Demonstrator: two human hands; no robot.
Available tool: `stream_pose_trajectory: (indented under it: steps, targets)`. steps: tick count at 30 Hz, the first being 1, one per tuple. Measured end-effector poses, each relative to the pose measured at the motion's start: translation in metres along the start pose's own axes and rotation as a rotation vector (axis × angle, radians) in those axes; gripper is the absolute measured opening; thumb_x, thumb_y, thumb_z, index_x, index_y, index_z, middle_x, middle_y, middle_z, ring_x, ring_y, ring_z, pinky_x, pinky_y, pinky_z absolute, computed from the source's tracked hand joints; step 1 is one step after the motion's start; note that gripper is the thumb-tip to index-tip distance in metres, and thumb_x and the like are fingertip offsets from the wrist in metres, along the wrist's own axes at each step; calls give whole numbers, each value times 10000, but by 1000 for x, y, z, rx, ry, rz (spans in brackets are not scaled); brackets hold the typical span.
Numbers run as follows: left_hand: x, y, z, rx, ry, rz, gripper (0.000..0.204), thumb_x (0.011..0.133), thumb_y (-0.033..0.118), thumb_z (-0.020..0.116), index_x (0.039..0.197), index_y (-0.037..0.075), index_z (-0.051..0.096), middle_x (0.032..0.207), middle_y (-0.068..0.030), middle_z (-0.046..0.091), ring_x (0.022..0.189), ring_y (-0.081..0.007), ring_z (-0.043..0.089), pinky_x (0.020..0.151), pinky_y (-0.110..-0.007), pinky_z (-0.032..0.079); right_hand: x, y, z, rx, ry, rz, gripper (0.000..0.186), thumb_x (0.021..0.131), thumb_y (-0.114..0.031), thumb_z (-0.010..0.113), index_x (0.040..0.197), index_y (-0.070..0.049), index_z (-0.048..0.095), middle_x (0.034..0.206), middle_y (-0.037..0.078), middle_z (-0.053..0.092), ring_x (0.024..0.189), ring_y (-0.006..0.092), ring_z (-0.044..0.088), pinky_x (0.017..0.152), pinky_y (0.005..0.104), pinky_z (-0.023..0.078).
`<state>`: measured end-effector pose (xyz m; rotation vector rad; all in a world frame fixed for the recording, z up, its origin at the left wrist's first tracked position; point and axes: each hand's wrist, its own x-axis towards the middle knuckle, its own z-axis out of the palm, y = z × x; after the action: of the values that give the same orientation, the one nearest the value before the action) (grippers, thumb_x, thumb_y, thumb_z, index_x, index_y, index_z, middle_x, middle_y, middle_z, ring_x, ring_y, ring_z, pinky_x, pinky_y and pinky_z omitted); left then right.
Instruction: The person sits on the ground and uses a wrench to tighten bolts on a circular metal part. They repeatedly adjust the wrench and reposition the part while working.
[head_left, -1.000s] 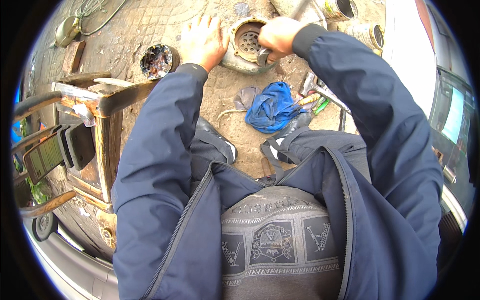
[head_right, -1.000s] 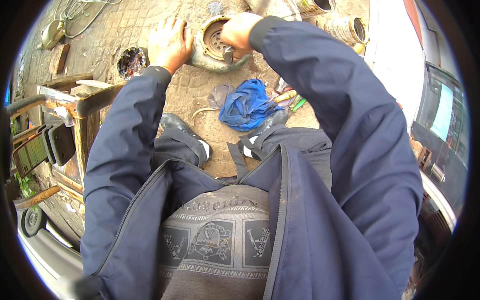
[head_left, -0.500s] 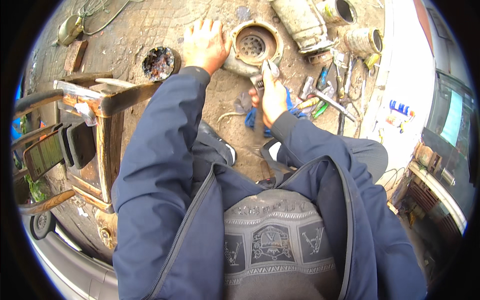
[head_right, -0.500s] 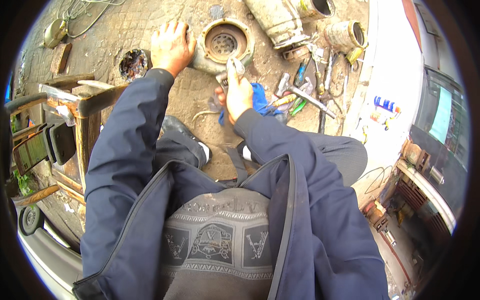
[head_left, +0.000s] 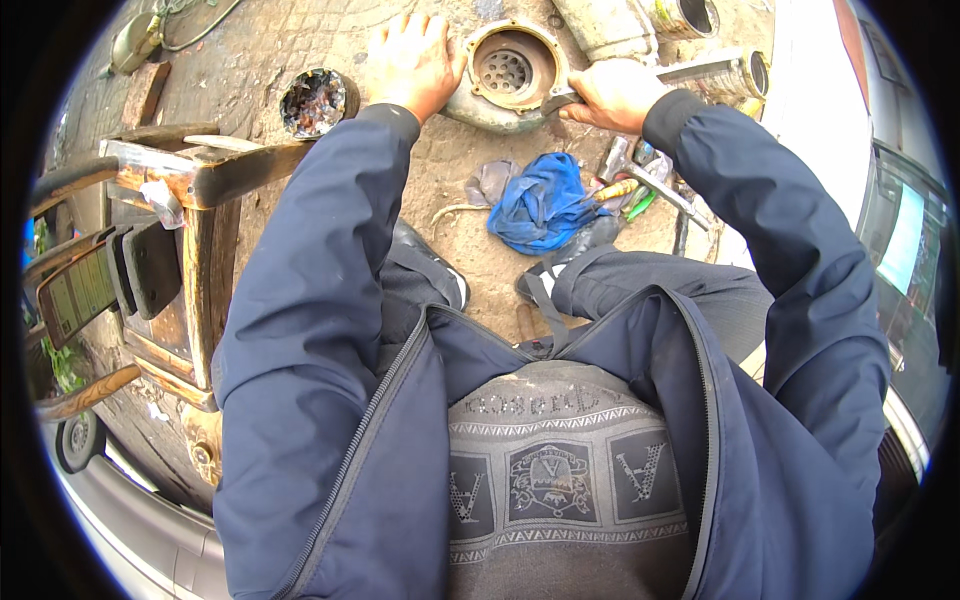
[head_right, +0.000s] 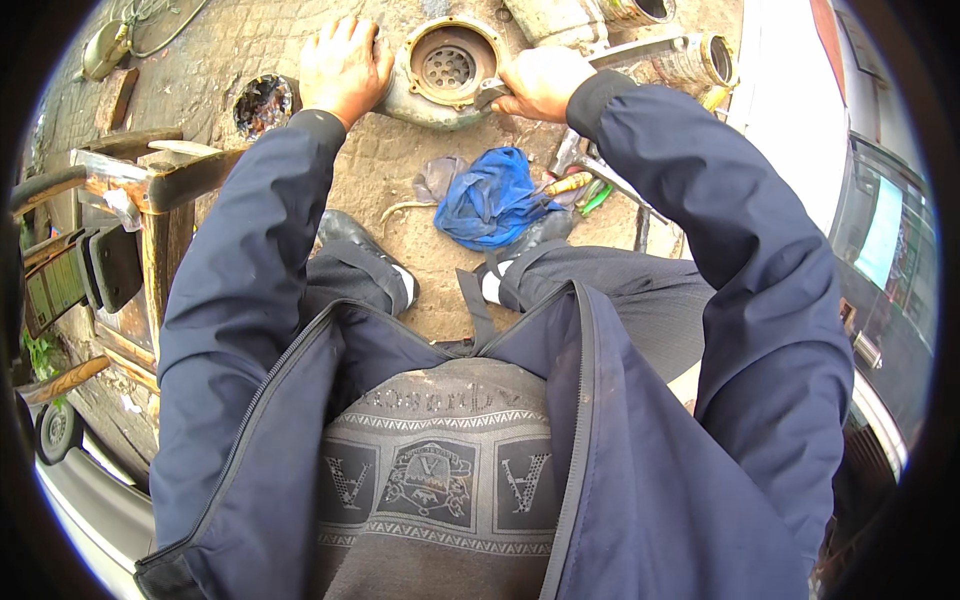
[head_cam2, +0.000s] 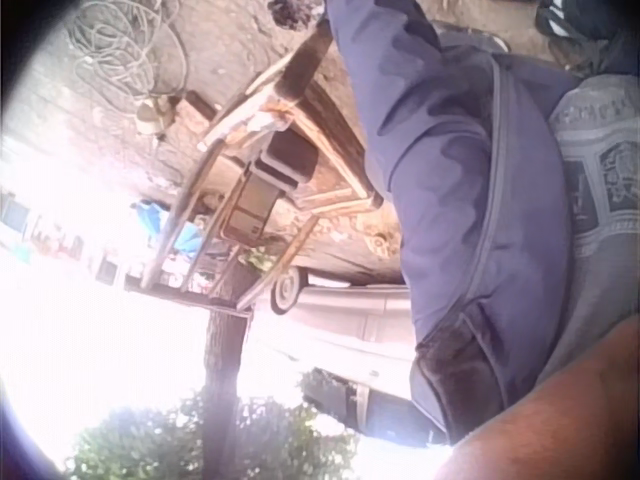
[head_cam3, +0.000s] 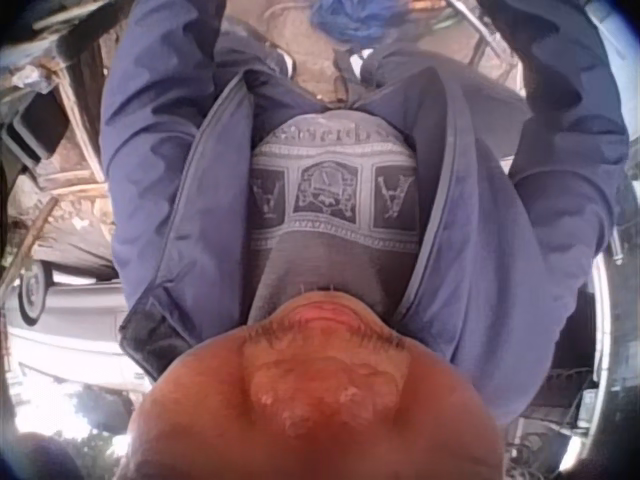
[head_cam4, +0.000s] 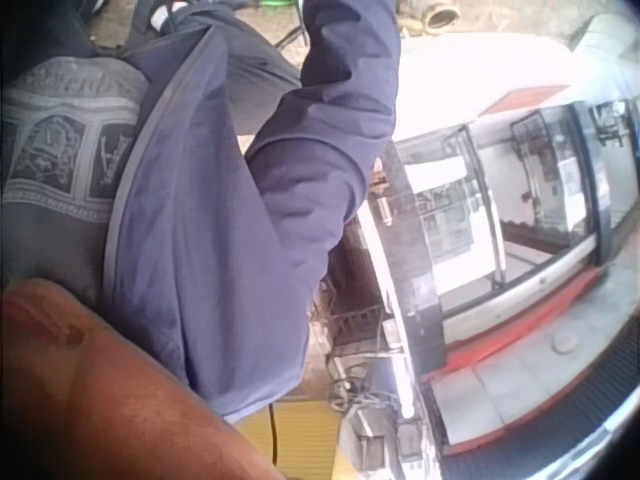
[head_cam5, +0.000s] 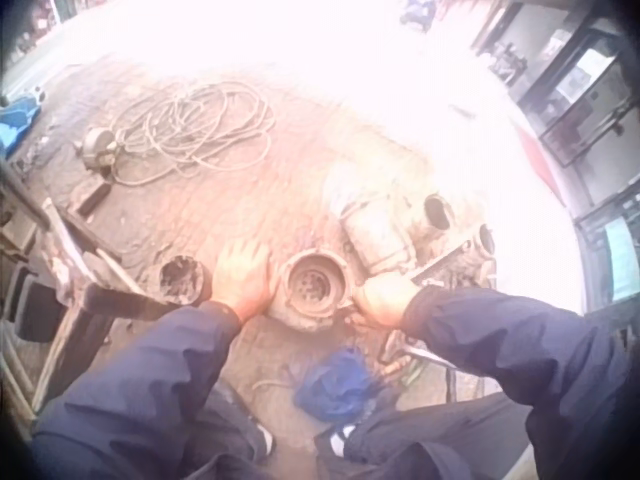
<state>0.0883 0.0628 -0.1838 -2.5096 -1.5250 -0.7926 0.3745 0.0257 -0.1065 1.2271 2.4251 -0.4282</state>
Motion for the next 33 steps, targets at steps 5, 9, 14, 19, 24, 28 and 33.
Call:
stream_pose_trajectory:
  steps: [5,9,14,19,24,28,33]
  targets:
    - [2,5,-8,-27,6,8,195,868,274,676,926,89,702,951,-129,689,979,-332,654,852,-479,508,16,-4,-19,-117,62,-177,386,865,-420,767,914,-46,686,774,172,684,803,381,710,729,478,558]
    - [4,5,-13,-151,-13,-43,172,806,203,690,891,60,647,929,-170,650,979,-372,617,900,-499,472,26,4,-21,-195,217,-390,394,803,-413,813,865,-44,688,786,142,688,816,352,718,747,442,568]
    - [4,5,-13,-159,-6,-35,180,804,202,692,904,56,656,932,-164,653,987,-368,619,912,-494,470,36,6,-25,-321,436,-614,431,733,-404,833,987,-105,652,805,69,573,816,279,652,797,379,543]
    - [2,4,-10,-147,-3,-47,188,807,209,692,914,57,663,944,-164,660,998,-364,622,922,-493,469,48,-12,-36,-279,70,-465,374,732,-362,840,901,-66,686,805,103,659,832,287,699,790,386,557]
    - [3,4,-12,-142,-31,-48,207,811,222,695,935,57,673,948,-164,662,1006,-360,625,926,-490,469,73,-11,-33,-279,-90,-450,348,735,-355,852,818,-45,720,782,142,695,837,317,717,790,400,568]
    - [7,5,-15,-153,14,-17,219,823,240,696,944,58,680,947,-166,663,1007,-359,626,923,-493,471,68,3,-28,-73,-135,-284,378,779,-374,839,882,-23,743,792,176,707,785,354,710,748,436,569]
    - [6,5,-17,-111,-28,-77,208,839,255,694,920,64,676,940,-167,662,999,-363,628,903,-503,476,5,-60,6,1046,-173,615,522,984,-546,645,992,-27,698,814,112,721,604,217,661,591,400,530]
